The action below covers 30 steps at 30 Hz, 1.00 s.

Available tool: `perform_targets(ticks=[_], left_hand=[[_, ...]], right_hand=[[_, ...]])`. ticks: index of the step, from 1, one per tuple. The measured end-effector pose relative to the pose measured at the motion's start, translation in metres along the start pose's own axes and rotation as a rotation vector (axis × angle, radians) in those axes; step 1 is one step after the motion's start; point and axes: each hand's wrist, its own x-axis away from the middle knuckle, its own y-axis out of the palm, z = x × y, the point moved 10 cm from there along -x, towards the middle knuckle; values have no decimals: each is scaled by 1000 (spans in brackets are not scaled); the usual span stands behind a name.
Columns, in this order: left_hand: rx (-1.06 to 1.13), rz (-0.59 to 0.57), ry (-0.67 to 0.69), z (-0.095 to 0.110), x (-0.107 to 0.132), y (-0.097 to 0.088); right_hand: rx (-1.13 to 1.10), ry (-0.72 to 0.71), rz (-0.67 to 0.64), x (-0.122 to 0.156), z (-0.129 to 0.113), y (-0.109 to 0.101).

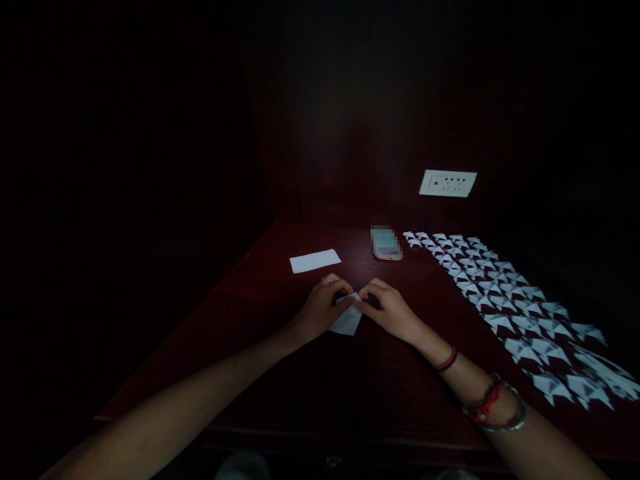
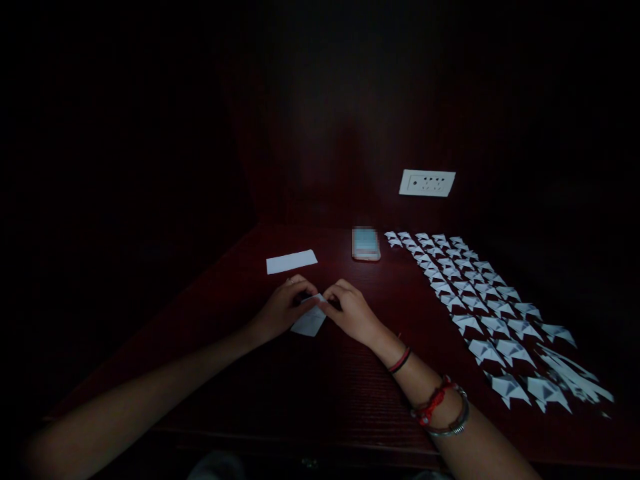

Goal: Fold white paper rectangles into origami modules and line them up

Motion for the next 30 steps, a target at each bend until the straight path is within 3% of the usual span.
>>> perform_targets(ticks=[6, 15, 30], left_hand=[[-26, 58, 17, 6, 1, -6], [-14, -25, 22, -1, 0, 3], [-58, 18, 81, 10, 2, 0]], right_hand=[[16, -19, 19, 0, -7, -1], [2, 3, 6, 0, 2, -2], [-21, 11, 1, -2, 2, -3]])
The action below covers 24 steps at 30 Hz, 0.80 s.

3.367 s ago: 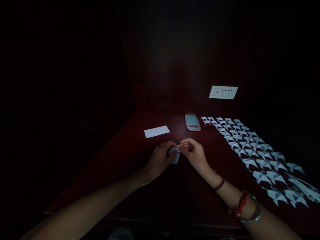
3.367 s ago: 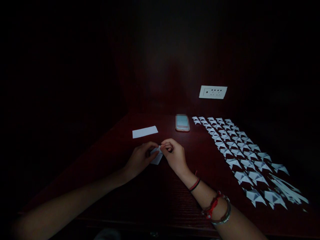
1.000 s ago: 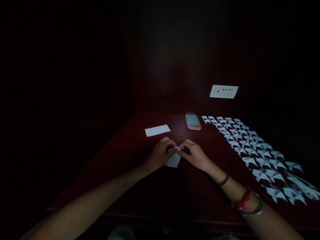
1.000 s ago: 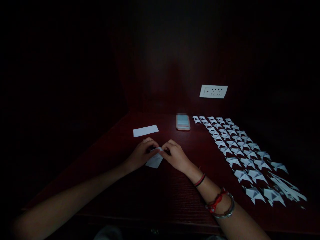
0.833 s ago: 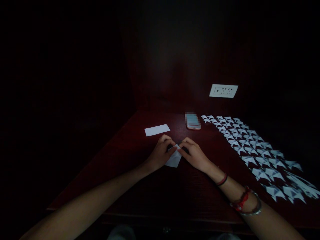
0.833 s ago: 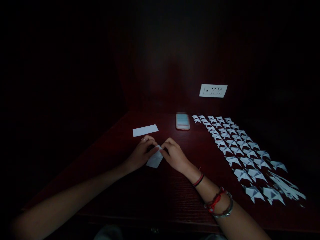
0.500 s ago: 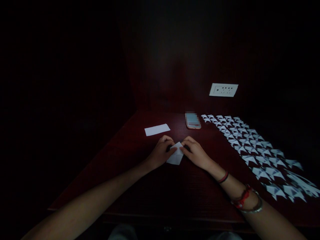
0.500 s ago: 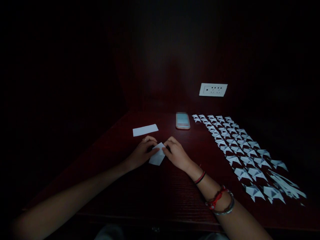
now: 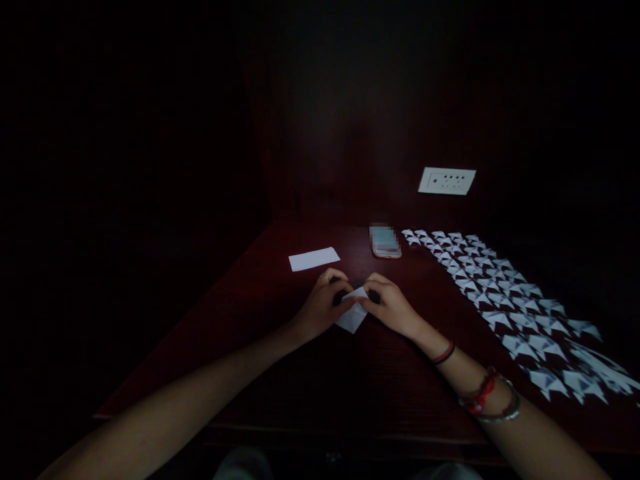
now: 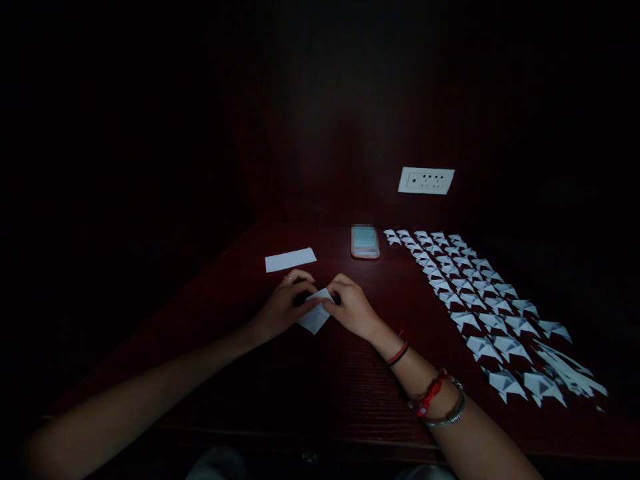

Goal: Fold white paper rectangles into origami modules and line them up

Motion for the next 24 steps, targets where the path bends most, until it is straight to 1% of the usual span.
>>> perform_targets(ticks=[5, 9, 12, 15, 19, 24], left_hand=[[4, 23, -3, -2, -1, -4], [1, 8, 7, 0, -1, -4], [-13, -4, 8, 0, 0, -2], [-15, 11, 2, -1, -1, -2], [-6, 29, 1, -2, -2, -5], [-2, 54, 26, 4, -3, -12]], right_hand=[[-5, -9, 21, 1, 1, -2], [-19, -30, 41, 1, -3, -5], [-6, -41, 31, 0, -5, -4], [10, -44, 32, 0, -4, -4], [14, -50, 29, 1, -3, -5], [28, -45, 11, 0, -7, -4]])
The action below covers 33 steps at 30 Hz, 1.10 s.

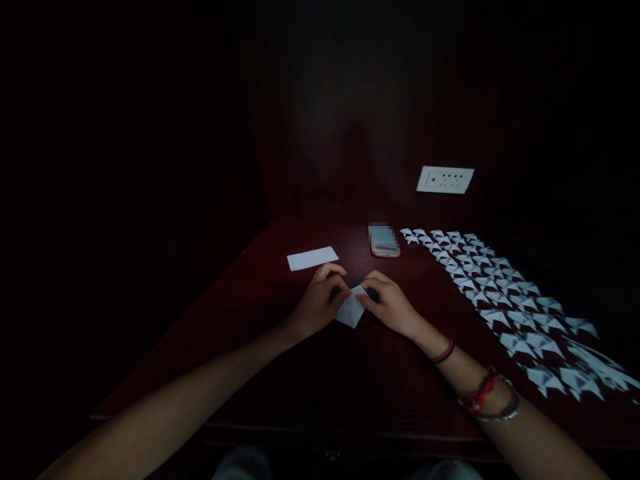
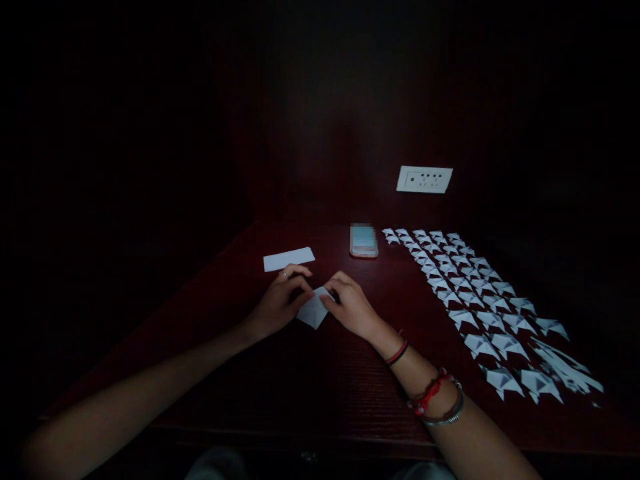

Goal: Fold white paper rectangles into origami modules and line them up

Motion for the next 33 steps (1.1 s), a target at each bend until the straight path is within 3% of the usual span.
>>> perform_targets(ticks=[8, 15, 26, 33], left_hand=[[-2, 15, -26, -6, 0, -1], [5, -25, -66, -12, 2, 6], [-114, -173, -70, -33, 7, 34], [-156, -173, -54, -34, 7, 33]], right_hand=[[-29, -44, -53, -1, 1, -1], [-6, 1, 22, 0, 9, -7], [155, 172, -133, 3, 48, 24], [167, 152, -100, 2, 43, 21]])
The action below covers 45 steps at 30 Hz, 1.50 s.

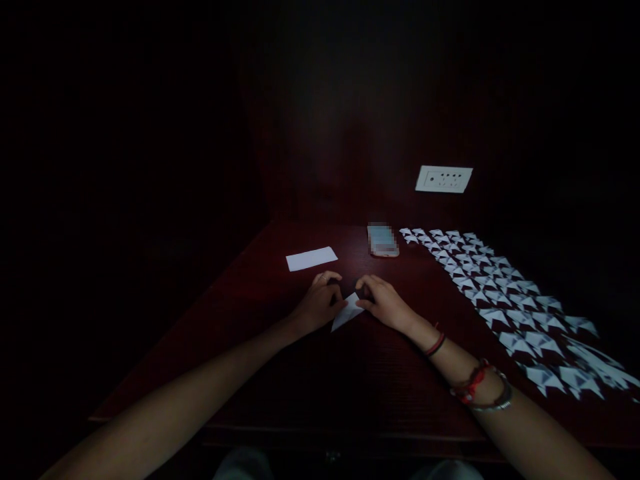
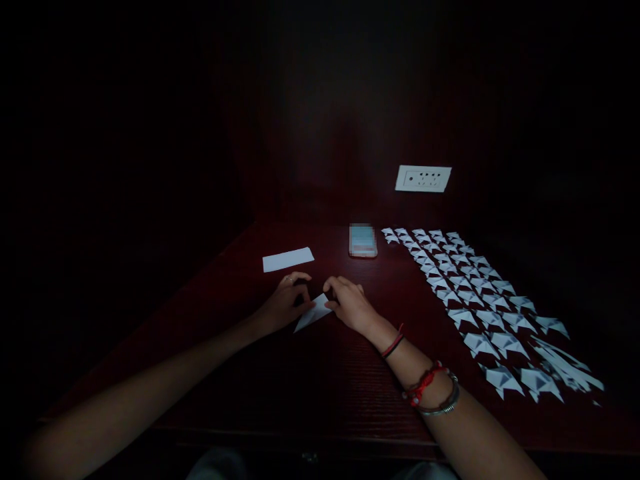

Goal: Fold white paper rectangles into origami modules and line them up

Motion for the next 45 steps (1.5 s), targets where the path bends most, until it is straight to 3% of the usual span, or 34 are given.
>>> perform_targets(ticks=[5, 10, 15, 23, 32, 40, 45], left_hand=[[-67, 6, 64, 5, 0, -5], [-137, -138, 271, 24, 5, 1], [-128, -279, 356, 26, 12, 11], [-114, -287, 378, 29, 13, 14], [-179, -305, 356, 32, 15, 13], [-203, -308, 355, 31, 17, 10], [-215, -293, 338, 31, 17, 12]], right_hand=[[24, -139, -75, 4, -14, 2], [42, -198, -84, 8, -17, 0], [93, -203, -107, 9, -15, 1], [328, -248, -142, 14, -24, 2], [405, -319, -252, 28, -31, -8], [358, -242, -90, 19, -32, -27], [228, -318, -241, 25, -35, -11]])
